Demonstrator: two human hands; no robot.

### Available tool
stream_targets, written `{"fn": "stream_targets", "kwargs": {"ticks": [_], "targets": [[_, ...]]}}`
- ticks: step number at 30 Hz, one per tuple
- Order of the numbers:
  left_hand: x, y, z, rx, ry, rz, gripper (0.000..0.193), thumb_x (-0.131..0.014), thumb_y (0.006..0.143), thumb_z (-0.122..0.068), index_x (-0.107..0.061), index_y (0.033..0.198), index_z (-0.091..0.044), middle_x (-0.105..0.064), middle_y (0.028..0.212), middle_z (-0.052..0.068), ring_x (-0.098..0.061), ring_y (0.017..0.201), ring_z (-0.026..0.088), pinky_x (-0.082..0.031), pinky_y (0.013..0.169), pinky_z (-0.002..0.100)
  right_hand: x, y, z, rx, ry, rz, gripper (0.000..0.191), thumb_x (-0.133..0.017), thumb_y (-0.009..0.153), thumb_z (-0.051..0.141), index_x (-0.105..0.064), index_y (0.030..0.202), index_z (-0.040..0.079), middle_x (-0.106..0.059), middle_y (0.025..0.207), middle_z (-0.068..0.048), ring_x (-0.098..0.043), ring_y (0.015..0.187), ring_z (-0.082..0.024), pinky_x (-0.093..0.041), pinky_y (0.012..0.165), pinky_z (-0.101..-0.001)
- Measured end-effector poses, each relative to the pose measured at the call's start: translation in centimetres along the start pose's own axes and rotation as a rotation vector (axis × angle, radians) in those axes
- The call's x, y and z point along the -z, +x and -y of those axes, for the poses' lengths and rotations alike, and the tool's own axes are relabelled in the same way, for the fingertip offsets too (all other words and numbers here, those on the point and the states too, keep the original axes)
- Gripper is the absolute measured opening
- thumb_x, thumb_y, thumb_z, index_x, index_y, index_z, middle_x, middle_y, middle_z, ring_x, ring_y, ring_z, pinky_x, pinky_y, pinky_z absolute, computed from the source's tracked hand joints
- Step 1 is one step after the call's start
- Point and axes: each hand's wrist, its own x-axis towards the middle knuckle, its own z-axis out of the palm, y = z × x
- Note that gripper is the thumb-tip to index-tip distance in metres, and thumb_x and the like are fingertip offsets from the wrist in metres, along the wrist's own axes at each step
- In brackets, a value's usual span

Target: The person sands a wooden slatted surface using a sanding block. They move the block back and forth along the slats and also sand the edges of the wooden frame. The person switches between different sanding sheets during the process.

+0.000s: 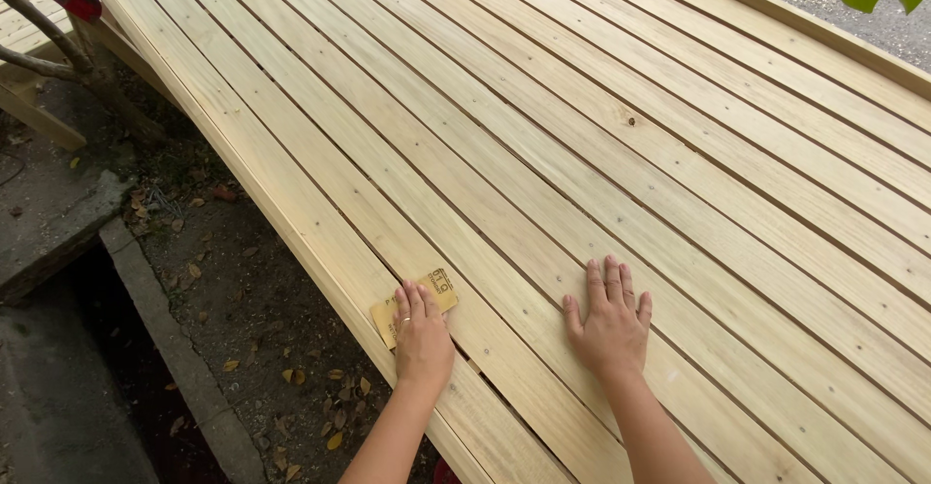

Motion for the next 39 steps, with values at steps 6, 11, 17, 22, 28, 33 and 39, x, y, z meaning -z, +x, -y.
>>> {"fn": "stream_targets", "kwargs": {"ticks": [6,11,17,22,28,33,39], "targets": [[2.4,13.6,1.3,-0.073,-0.147,-0.149,0.06,-0.036,0.108,-0.028,-0.024,0.157,0.003,-0.016,0.168,0.018,-0.014,0.156,0.033,-0.019,0.125,0.042,0.2,0.6,-0.1,-0.007,0.021,0.0,0.073,-0.042,0.095,0.057,-0.032,0.158,0.022,-0.026,0.167,-0.004,-0.02,0.154,-0.023,-0.014,0.122,-0.0527],[-0.5,9.5,-0.4,-0.171,-0.084,-0.131,0.057,-0.036,0.107,-0.026,-0.025,0.157,0.001,-0.018,0.168,0.017,-0.015,0.155,0.032,-0.021,0.124,0.044,0.1,0.7,-0.3,0.016,0.014,-0.018,0.073,-0.043,0.095,0.057,-0.031,0.158,0.022,-0.025,0.167,-0.005,-0.02,0.153,-0.023,-0.013,0.121,-0.0528],[-4.7,1.4,-2.1,-0.338,0.027,-0.15,0.057,-0.039,0.103,-0.016,-0.027,0.156,0.002,-0.024,0.166,0.019,-0.02,0.154,0.032,-0.025,0.123,0.044,-0.3,1.2,-0.7,-0.024,-0.012,0.032,0.074,-0.041,0.095,0.058,-0.029,0.159,0.025,-0.023,0.167,-0.002,-0.018,0.154,-0.021,-0.012,0.122,-0.0516],[-0.3,10.5,-3.7,-0.194,-0.132,-0.089,0.055,-0.034,0.108,-0.024,-0.025,0.156,-0.001,-0.018,0.167,0.015,-0.014,0.155,0.029,-0.019,0.124,0.043,-0.3,0.9,-0.7,-0.018,-0.022,0.052,0.073,-0.038,0.096,0.059,-0.028,0.159,0.025,-0.023,0.167,-0.002,-0.017,0.154,-0.02,-0.011,0.123,-0.051],[-2.7,2.1,-3.7,-0.364,-0.107,0.002,0.055,-0.039,0.106,-0.026,-0.029,0.155,0.0,-0.023,0.165,0.015,-0.018,0.155,0.029,-0.021,0.124,0.044,-0.4,1.0,-0.6,-0.011,-0.005,0.032,0.072,-0.041,0.097,0.058,-0.03,0.159,0.024,-0.023,0.168,-0.003,-0.018,0.155,-0.021,-0.013,0.123,-0.0512],[-4.0,2.7,-4.4,-0.396,-0.042,-0.152,0.054,-0.037,0.103,-0.013,-0.031,0.155,0.0,-0.027,0.166,0.017,-0.022,0.154,0.03,-0.025,0.122,0.044,-0.5,1.6,-0.7,-0.021,0.0,0.026,0.073,-0.042,0.095,0.058,-0.03,0.159,0.025,-0.024,0.167,-0.003,-0.019,0.153,-0.021,-0.013,0.122,-0.0516],[-0.6,11.8,-2.0,-0.062,-0.177,-0.174,0.056,-0.031,0.109,-0.026,-0.025,0.158,0.0,-0.018,0.168,0.014,-0.015,0.155,0.029,-0.018,0.125,0.041,-0.3,0.9,-0.8,-0.004,0.051,-0.012,0.073,-0.044,0.096,0.059,-0.033,0.158,0.024,-0.027,0.168,-0.003,-0.021,0.154,-0.021,-0.014,0.123,-0.0516]]}}
